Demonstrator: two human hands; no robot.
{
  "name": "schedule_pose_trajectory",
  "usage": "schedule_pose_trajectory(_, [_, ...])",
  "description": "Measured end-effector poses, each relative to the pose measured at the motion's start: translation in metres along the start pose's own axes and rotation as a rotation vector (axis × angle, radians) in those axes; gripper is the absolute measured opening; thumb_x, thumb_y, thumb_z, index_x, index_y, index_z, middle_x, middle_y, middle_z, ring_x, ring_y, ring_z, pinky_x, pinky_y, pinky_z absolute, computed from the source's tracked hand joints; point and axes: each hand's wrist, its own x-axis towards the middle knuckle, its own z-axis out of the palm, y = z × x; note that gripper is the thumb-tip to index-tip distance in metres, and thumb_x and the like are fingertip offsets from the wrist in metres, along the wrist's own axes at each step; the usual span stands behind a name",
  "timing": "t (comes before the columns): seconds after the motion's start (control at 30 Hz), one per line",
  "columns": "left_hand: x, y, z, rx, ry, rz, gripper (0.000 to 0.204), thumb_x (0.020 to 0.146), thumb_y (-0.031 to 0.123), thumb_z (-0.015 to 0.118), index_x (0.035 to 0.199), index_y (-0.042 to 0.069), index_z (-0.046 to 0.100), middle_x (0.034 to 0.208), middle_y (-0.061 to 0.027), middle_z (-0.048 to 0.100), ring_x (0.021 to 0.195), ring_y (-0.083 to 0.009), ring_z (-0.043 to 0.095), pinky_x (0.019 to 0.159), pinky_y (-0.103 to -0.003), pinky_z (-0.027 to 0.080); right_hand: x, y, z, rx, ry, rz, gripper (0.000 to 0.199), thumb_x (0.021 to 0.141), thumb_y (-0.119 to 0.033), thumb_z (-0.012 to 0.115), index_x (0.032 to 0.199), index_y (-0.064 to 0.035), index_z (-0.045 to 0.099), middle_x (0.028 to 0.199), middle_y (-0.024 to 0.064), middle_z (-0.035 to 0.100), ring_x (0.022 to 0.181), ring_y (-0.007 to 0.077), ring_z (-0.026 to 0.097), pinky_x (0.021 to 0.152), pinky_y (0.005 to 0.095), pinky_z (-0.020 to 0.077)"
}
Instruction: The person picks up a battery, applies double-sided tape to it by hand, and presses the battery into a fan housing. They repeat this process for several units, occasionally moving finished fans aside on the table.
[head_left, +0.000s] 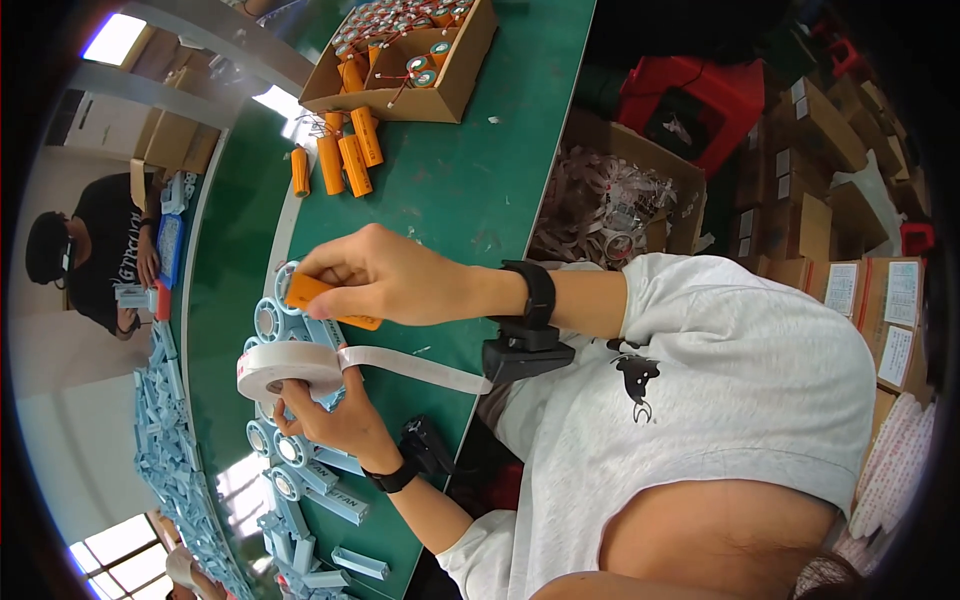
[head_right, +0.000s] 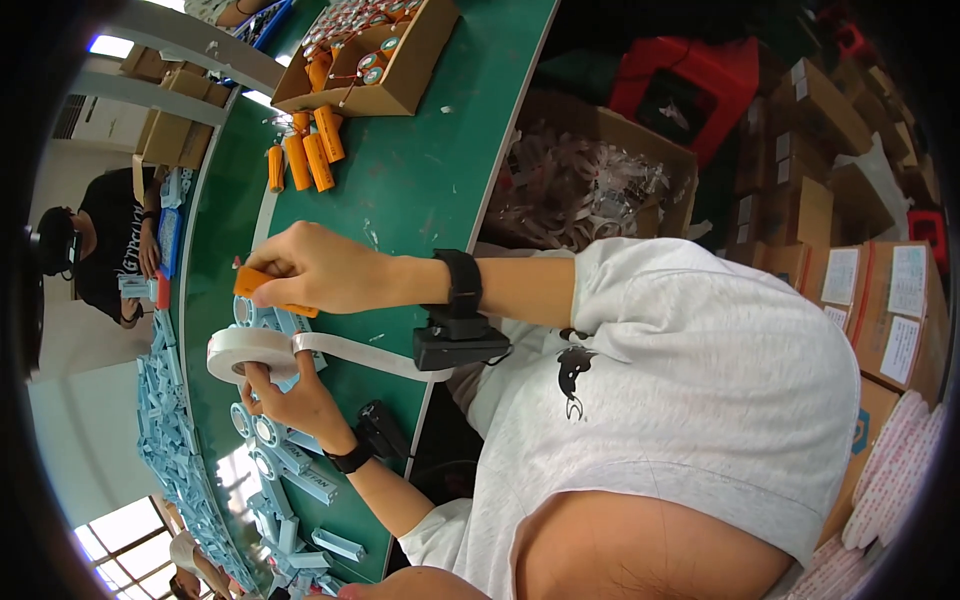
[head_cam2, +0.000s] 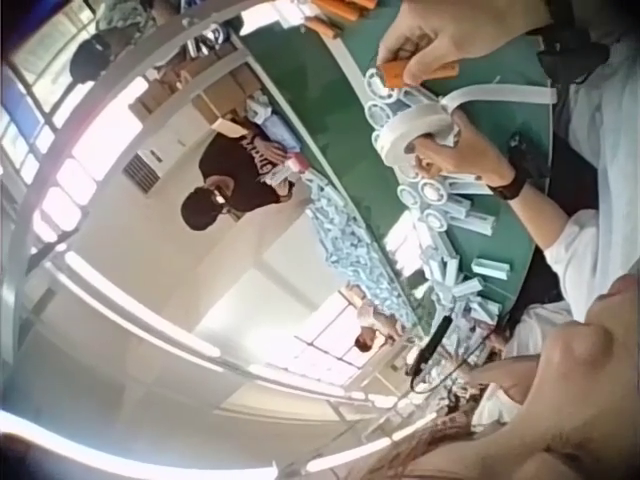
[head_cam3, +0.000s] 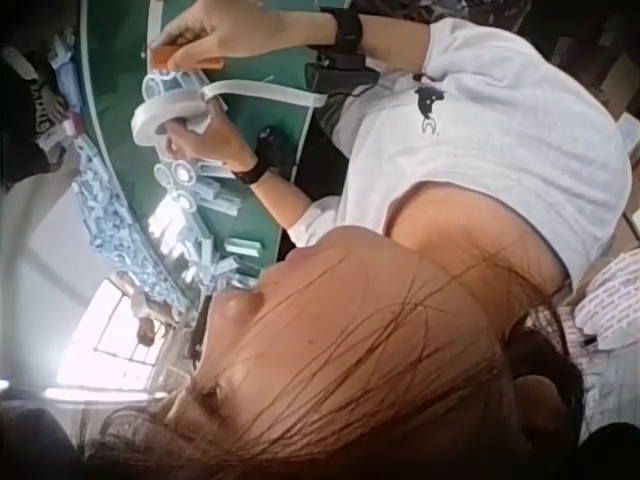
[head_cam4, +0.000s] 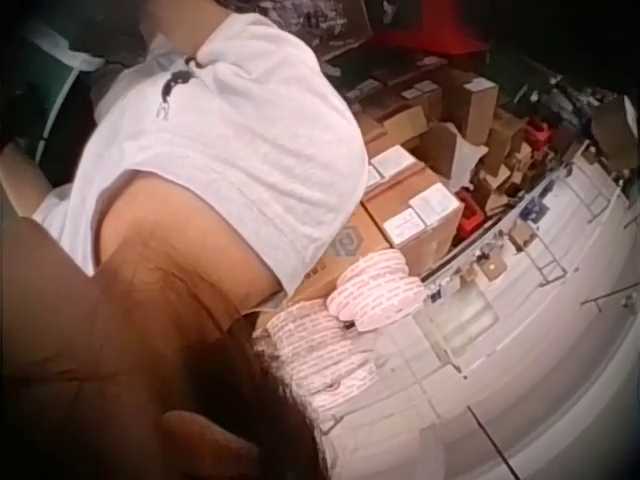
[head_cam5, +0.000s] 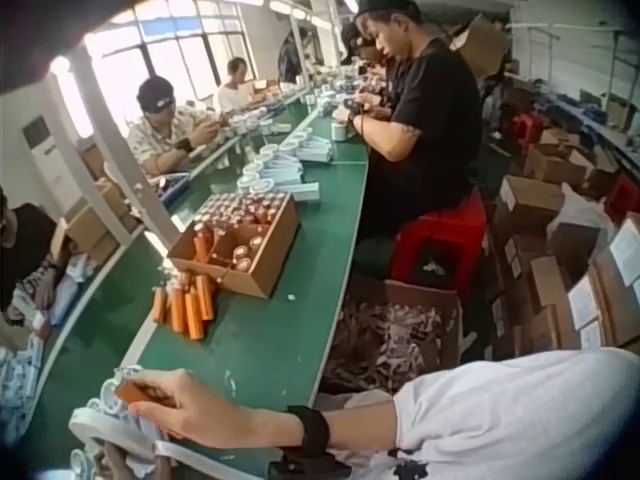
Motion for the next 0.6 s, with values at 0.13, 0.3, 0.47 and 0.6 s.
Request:
schedule_pose_trajectory(0.13, [0.002, -0.001, 0.014, 0.020, -0.060, 0.087, 0.048, 0.057, 0.016, 0.078, 0.093, -0.005, 0.054, 0.080, -0.0116, 0.059, 0.077, -0.0247, 0.051, 0.088, -0.041, 0.029, 0.013, -0.010, 0.003, -0.299, -0.048, -0.004, 0.026, 0.080, -0.011, 0.059, 0.098, 0.0082, 0.056, 0.086, 0.0126, 0.063, 0.077, 0.0149, 0.060, 0.065, 0.0260, 0.0459])
schedule_pose_trajectory(0.3, [0.002, -0.005, 0.003, 0.103, -0.149, 0.245, 0.047, 0.056, 0.015, 0.076, 0.092, -0.005, 0.054, 0.080, -0.0133, 0.059, 0.078, -0.0246, 0.053, 0.088, -0.042, 0.027, 0.021, -0.002, 0.012, -0.483, -0.147, -0.006, 0.021, 0.080, -0.006, 0.057, 0.095, 0.0088, 0.057, 0.081, 0.0118, 0.063, 0.073, 0.0149, 0.059, 0.067, 0.0269, 0.0458])
schedule_pose_trajectory(0.47, [0.005, 0.023, 0.008, -0.044, -0.158, 0.046, 0.045, 0.056, 0.017, 0.076, 0.089, -0.005, 0.055, 0.076, -0.0139, 0.059, 0.074, -0.0252, 0.055, 0.085, -0.041, 0.027, 0.012, 0.014, 0.024, 0.045, 0.209, -0.052, 0.021, 0.080, -0.003, 0.056, 0.096, 0.0095, 0.057, 0.083, 0.0128, 0.063, 0.074, 0.0169, 0.060, 0.070, 0.0280, 0.0467])
schedule_pose_trajectory(0.6, [0.013, 0.031, 0.013, -0.024, -0.206, 0.104, 0.044, 0.055, 0.018, 0.077, 0.086, -0.005, 0.056, 0.072, -0.0130, 0.059, 0.068, -0.0257, 0.054, 0.078, -0.037, 0.030, 0.015, 0.008, 0.021, 0.273, 0.360, -0.037, 0.024, 0.079, -0.002, 0.056, 0.099, 0.0106, 0.055, 0.090, 0.0154, 0.062, 0.078, 0.0193, 0.061, 0.074, 0.0283, 0.0476])
